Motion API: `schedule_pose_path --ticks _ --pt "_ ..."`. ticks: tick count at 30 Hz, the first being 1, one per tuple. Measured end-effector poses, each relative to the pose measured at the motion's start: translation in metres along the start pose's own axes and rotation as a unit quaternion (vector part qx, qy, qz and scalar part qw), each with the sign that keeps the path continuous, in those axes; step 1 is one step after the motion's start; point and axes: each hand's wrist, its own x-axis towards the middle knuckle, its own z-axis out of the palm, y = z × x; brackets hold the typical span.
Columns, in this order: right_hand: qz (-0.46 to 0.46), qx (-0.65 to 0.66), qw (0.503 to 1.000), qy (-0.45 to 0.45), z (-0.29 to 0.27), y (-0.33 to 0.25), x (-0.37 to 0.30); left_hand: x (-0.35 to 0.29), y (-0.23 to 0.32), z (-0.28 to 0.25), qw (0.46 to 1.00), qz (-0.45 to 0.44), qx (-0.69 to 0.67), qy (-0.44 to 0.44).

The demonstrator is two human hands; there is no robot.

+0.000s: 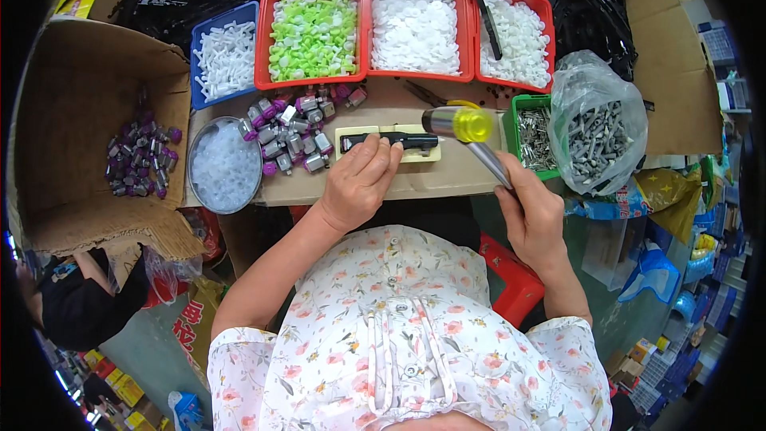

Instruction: Assembling small plastic and metal components using a jig and pliers at a workbench.

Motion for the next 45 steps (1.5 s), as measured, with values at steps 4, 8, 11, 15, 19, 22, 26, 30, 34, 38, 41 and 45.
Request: schedule_pose_path --ticks 4,8,11,15,19,22,26,30,34,38,41,45 --pt "0.043 -0.087 0.988 -0.122 0.01 0.008 0.0 0.0 -0.001 0.002 1.0 0.0 0.011 0.009" --pt "0.035 -0.054 0.996 -0.065 0.004 0.001 -0.001 -0.001 0.001 0.0 1.0 -0.001 0.005 -0.004" --pt "0.017 -0.042 0.998 -0.041 0.014 0.007 -0.002 -0.001 0.0 0.001 1.0 0.003 0.007 0.001" --pt "0.047 -0.103 0.987 -0.117 0.005 0.005 -0.004 -0.002 0.0 0.001 1.0 0.006 0.011 -0.006" --pt "-0.014 -0.008 0.999 0.046 0.002 0.004 -0.005 0.001 0.002 0.001 1.0 0.001 0.004 0.002" --pt "0.058 -0.093 0.99 -0.093 0.0 0.014 -0.011 0.002 0.001 0.0 1.0 -0.008 0.008 0.003" --pt "0.015 -0.06 0.998 -0.004 -0.002 0.011 -0.012 0.0 0.003 -0.002 1.0 -0.011 0.005 -0.004" --pt "0.074 -0.094 0.988 -0.1 0.01 0.02 -0.02 0.002 0.003 0.0 1.0 -0.01 0.003 -0.003" --pt "0.088 -0.121 0.982 -0.112 0.007 0.015 -0.016 0.002 0.004 -0.001 1.0 -0.01 0.007 -0.006" --pt "0.082 -0.112 0.984 -0.114 0.005 0.016 -0.015 0.003 0.019 -0.002 0.997 -0.01 0.065 -0.029" --pt "0.074 -0.12 0.983 -0.115 0.002 0.014 -0.011 0.005 0.032 0.006 0.994 -0.011 0.098 -0.041" --pt "0.063 -0.114 0.983 -0.126 -0.01 -0.002 0.004 0.004 0.032 0.011 0.997 -0.042 0.051 -0.028"
